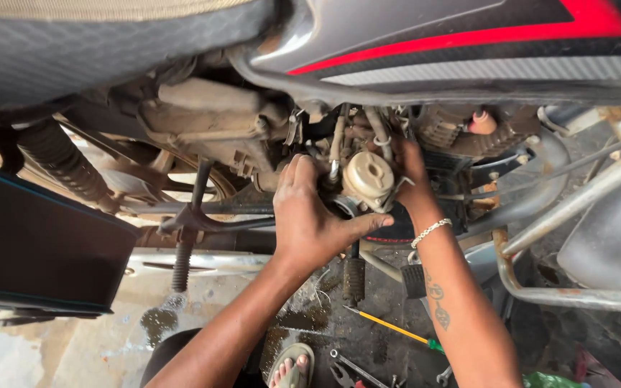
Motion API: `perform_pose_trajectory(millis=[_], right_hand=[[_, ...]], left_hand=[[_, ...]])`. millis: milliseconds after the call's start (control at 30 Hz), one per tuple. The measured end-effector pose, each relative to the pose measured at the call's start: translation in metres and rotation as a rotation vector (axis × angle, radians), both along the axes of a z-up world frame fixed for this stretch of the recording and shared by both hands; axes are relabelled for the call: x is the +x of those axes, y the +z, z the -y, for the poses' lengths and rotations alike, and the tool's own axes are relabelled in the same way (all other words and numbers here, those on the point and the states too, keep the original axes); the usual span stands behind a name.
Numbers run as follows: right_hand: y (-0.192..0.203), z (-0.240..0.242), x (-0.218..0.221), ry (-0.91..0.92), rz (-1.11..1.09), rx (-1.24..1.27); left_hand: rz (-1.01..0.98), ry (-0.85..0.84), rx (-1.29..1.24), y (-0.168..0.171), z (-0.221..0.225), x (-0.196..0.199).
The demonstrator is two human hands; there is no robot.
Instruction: The person works on a motorcycle engine, using a screwdriver to loosen fasteners around the carburetor area. They then detach hoses and pull the carburetor free from the engine by hand, holding it at the end.
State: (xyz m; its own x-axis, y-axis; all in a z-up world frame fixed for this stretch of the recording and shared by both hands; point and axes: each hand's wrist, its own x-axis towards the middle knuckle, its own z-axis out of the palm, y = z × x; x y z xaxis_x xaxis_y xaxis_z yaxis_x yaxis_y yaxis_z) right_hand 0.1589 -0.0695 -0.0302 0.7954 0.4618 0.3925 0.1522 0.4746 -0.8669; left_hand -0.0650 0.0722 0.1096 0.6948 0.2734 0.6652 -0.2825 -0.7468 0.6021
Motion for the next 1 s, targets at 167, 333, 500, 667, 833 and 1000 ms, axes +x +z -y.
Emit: perform_pose_trajectory(millis=[167,333,500,667,833,1000], right_hand=[[-0.031,0.016,0.028,0.076,-0.344,0.040],[0.010,0.012,0.010,0.238,-0.218,0.018],[0.016,0.016,0.002,0.309,-0.156,0.010],[-0.033,0.040,0.045,0.026,0.192,-0.282],[-0.009,0.035,0.033,0.113,-0.128,-0.145],[0.038,0.016,0.001,0.051,0.039,-0.328]], left_hand=[[0.031,0.009,0.013,-0.004,0.000,0.001],[0.023,-0.098,-0.084,-0.028,-0.038,0.007],[-0.100,-0.289,0.098,-0.005,-0.083,0.016],[-0.280,-0.581,0.069,0.029,-0.097,0.010],[-0.168,-0.524,0.176,0.018,-0.098,0.019],[-0.052,-0.452,0.167,0.012,-0.092,0.020]])
